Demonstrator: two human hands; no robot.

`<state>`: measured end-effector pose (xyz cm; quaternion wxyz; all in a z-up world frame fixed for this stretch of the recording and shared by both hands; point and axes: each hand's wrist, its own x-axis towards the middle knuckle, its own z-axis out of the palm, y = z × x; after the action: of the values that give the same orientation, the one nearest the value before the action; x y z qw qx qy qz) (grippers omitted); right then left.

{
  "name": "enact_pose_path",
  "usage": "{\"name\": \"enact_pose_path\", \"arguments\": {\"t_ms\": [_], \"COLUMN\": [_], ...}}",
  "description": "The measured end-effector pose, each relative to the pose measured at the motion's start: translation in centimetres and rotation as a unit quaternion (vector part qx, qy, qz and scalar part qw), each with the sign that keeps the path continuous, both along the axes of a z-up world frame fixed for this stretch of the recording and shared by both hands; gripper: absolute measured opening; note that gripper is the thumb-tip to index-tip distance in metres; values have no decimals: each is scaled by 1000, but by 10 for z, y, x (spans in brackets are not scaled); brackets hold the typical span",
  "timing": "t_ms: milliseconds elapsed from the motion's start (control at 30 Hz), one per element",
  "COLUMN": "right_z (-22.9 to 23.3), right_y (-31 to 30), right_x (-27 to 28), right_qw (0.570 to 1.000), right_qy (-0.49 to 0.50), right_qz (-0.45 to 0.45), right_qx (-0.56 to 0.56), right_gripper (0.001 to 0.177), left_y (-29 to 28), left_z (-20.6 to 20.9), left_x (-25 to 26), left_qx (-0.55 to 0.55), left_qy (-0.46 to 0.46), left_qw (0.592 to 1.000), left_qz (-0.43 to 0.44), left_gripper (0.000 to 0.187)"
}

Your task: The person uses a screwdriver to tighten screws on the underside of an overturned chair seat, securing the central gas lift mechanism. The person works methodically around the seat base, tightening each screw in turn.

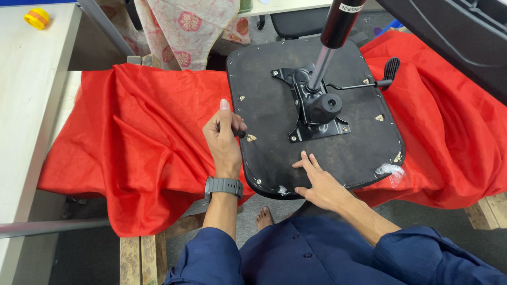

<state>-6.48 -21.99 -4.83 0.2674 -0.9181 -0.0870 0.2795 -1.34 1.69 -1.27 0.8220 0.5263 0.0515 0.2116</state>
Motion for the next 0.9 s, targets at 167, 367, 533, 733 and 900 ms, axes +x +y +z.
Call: {"name": "enact_pose_path", "arguments": {"t_ms": [167,367,533,733,900], "right_z": [-4,7,47,78,80], "right_y": [-1,10,36,58,57], "right_x": [0,9,29,23,24], "right_qw": [1000,999,990,930,894], "right_qy": [-13,-24,14,-29,-7], "right_qz": [8,32,-86,-106,-140], "right_qx": [5,-27,113,351,425], "right_gripper": [67,62,83,92,74], "left_y": [0,-7,-20,-37,-50], "left_z": [5,26,38,33,33], "left_x": [-8,-10,-5,-11,-15], "left_qx": [16,42,50,109,285], "left_qy": [-14,13,76,70,-15], "left_qw": [1000,998,989,974,944], "left_qz": [-21,-45,-116,-184,-162], "left_gripper": [60,59,59,53,53]}}
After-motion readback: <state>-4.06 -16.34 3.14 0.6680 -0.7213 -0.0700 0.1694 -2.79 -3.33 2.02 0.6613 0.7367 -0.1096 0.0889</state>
